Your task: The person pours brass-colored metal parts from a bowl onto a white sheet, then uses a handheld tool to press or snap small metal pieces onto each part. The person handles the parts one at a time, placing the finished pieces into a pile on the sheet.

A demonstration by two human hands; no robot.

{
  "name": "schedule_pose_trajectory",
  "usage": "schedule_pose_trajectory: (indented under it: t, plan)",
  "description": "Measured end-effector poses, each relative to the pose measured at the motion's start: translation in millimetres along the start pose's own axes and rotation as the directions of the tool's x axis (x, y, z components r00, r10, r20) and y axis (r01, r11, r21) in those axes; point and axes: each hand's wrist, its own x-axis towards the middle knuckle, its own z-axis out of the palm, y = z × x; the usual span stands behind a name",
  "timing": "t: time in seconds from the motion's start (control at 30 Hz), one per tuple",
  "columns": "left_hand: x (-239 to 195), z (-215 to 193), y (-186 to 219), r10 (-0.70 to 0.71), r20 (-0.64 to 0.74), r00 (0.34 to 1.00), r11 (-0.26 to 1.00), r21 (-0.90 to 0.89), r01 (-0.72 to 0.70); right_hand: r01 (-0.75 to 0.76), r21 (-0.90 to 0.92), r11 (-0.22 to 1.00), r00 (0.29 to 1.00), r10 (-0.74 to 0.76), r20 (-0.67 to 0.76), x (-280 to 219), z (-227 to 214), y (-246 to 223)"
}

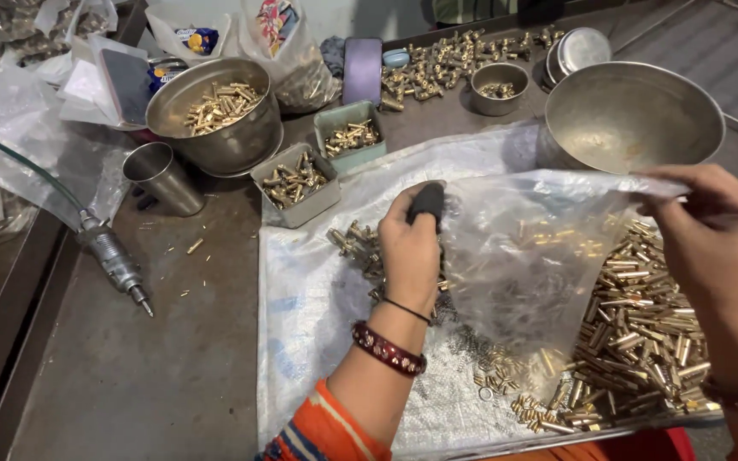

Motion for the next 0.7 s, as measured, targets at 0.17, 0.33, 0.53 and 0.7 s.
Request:
schedule_pose_trajectory:
  t: [0.17, 0.33, 0.53, 0.7]
  plan:
    - [-22, -10, 7, -0.014, 0.098, 0.995, 1.0, 0.002, 0.014, -0.002, -0.188, 0.982, 0.999, 0.009, 0.035, 24, 8, -10]
    - [-50, -17, 17, -0.112, 0.293, 0.95, 0.991, -0.039, 0.129, 0.035, -0.167, 0.985, 0.997, -0.023, 0.073, 22, 14, -4]
    - [-60, -17, 35, -0.229, 0.362, 0.904, 0.845, 0.535, 0.0, -0.039, 0.013, 0.999, 0.998, 0.039, 0.042, 14, 22, 3]
    - [-57, -19, 0, -0.08, 0.473, 0.878, 0.883, 0.443, -0.158, -0.081, 0.169, 0.982, 0.996, 0.086, -0.025, 15, 25, -48]
